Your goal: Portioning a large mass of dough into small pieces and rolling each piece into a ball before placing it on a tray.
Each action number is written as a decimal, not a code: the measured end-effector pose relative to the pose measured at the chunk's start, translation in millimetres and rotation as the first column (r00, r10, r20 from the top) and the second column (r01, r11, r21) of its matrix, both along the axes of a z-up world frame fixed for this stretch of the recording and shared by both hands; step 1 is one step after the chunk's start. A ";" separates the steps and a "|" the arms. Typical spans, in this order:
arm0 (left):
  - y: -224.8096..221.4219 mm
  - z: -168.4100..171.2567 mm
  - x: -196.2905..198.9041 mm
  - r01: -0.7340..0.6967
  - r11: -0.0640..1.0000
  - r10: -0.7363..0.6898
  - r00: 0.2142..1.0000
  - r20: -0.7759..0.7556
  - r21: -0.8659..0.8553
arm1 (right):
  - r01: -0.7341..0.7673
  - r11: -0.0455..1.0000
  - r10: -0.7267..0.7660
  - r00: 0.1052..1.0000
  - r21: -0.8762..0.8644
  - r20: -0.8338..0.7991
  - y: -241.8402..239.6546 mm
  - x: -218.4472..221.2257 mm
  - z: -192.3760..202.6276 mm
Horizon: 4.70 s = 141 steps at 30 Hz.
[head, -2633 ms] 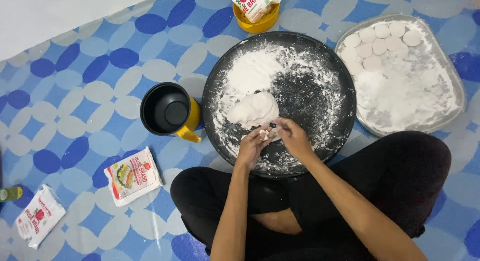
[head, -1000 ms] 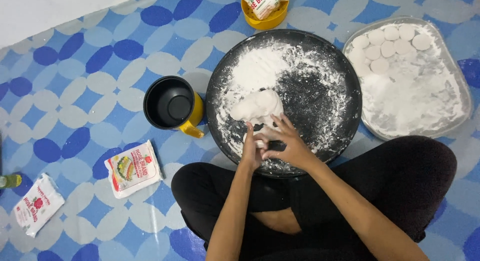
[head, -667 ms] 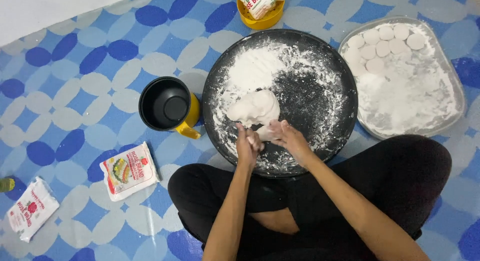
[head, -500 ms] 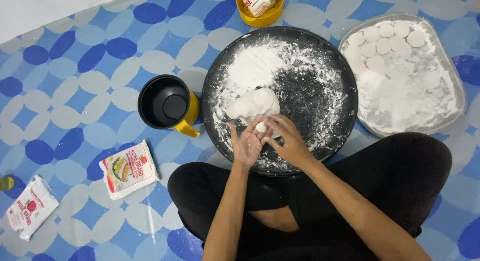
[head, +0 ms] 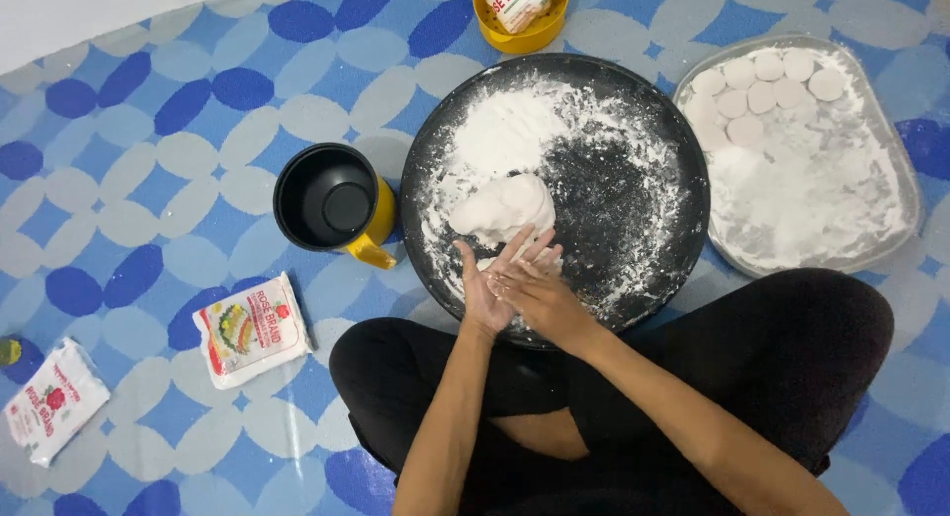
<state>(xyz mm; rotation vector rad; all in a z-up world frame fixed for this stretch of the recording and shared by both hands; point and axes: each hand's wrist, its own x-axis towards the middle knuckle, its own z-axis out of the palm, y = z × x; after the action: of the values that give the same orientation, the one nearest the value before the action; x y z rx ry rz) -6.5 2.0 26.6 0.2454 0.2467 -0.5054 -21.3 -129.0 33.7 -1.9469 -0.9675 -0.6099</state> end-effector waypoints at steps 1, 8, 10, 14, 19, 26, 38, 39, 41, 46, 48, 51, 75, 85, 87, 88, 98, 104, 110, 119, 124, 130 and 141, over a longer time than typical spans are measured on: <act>2.4 0.3 -1.7 -0.002 1.000 0.002 1.000 -0.002 0.000 | -0.002 1.000 0.002 1.000 0.000 -0.002 2.8 0.4 2.8; 6.1 -12.7 8.3 -0.113 0.989 0.100 0.987 -0.125 -0.098 | 0.135 0.991 -0.136 0.988 -0.020 -0.067 -2.0 25.4 -27.9; 9.1 -23.0 7.6 -0.148 0.986 0.135 0.980 -0.145 -0.083 | 0.233 0.972 -0.223 0.959 0.041 -0.173 -1.7 31.1 -45.1; 6.8 -5.7 2.2 -0.137 0.990 0.135 0.987 -0.084 -0.022 | 0.162 0.985 -0.168 0.974 -0.055 -0.151 11.0 18.5 -19.8; 12.4 -19.5 3.5 -0.103 0.991 0.096 0.992 -0.077 -0.087 | 0.212 0.974 -0.225 0.949 -0.080 -0.220 18.3 14.4 20.5; 8.0 6.1 -1.6 -0.158 0.983 0.157 0.987 -0.018 -0.093 | 0.234 0.960 -0.263 0.941 -0.152 -0.214 30.8 -11.9 12.1; 12.2 3.2 -1.3 -0.193 0.974 0.189 0.981 -0.045 -0.115 | 0.232 0.966 -0.252 0.943 -0.112 -0.219 28.9 -15.1 20.2; 13.0 -0.1 -1.8 -0.194 0.976 0.191 0.981 -0.042 -0.095 | 0.204 0.951 -0.239 0.961 -0.231 -0.136 25.6 -13.2 -5.3; 14.8 0.6 6.5 -0.167 0.971 0.166 0.986 -0.019 -0.169 | 0.204 0.963 -0.230 0.963 -0.176 -0.141 25.7 -3.2 9.2; 17.5 -6.2 0.3 -0.218 0.969 0.217 0.976 -0.020 -0.119 | 0.257 0.963 -0.218 0.916 0.077 -0.338 33.1 -10.5 51.9; 17.2 14.4 2.8 -0.157 0.964 0.165 0.986 0.020 -0.215 | 0.174 0.985 -0.169 0.959 -0.001 -0.228 47.5 -14.2 93.0; 18.0 7.4 -4.5 -0.170 0.966 0.179 0.983 0.030 -0.195 | 0.106 0.993 -0.118 0.933 -0.055 -0.341 32.2 -21.9 1.0; -1.9 -27.0 -6.9 -0.069 0.826 -0.067 0.973 0.220 0.560 | 0.694 0.623 0.667 -0.230 0.361 -0.709 -32.1 6.6 -3.5; 12.1 -13.6 1.5 -0.173 0.913 0.163 0.985 0.058 0.370 | 0.685 0.716 0.426 -0.272 0.138 -0.863 -50.4 7.9 -28.1; 11.6 -4.7 6.4 -0.185 0.906 0.194 0.981 0.015 0.380 | 0.681 0.696 0.408 -0.112 0.230 -0.906 -49.5 12.1 -15.7; 10.6 -7.8 8.2 -0.188 0.907 0.195 0.981 0.020 0.377 | 0.679 0.697 0.407 -0.107 0.232 -0.907 -49.2 15.0 -13.7; -18.0 3.2 -19.9 -0.789 -0.240 -0.642 0.566 0.516 0.566 | 0.695 0.623 0.586 -0.113 0.357 -0.803 -51.0 13.4 -18.1; -18.8 6.9 -29.2 -0.768 -0.227 -0.656 0.575 0.488 0.599 | 0.682 0.617 0.731 -0.312 0.393 -0.606 -47.0 16.1 34.5; -3.8 6.7 -20.6 -0.408 -0.014 -0.029 0.913 0.407 0.913 | 0.526 0.793 0.546 -0.387 0.309 -0.743 -38.2 13.5 67.2; -5.0 -67.5 -8.0 -0.105 0.333 0.143 0.988 0.060 0.937 | 0.348 0.914 0.236 -0.041 0.207 -0.971 -47.8 10.3 32.2; -6.1 -41.4 0.8 -0.071 0.782 0.051 0.997 0.050 0.619 | 0.042 0.973 -0.220 0.449 -0.225 -0.866 -36.4 8.9 36.3; 1.4 -21.3 -4.1 -0.119 0.826 0.101 0.993 0.062 0.552 | 0.023 0.956 -0.270 0.454 -0.292 -0.849 -31.1 1.7 38.9; -5.6 -26.0 -6.5 0.053 0.865 -0.045 0.999 -0.028 0.499 | 0.146 0.980 -0.187 0.486 -0.132 -0.854 -34.8 4.4 33.3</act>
<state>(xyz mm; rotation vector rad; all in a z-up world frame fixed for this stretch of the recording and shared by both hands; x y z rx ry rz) -13.0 -3.6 0.6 0.7588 0.3868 -0.4868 -16.8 -163.8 67.0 -2.0116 -0.1220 0.3457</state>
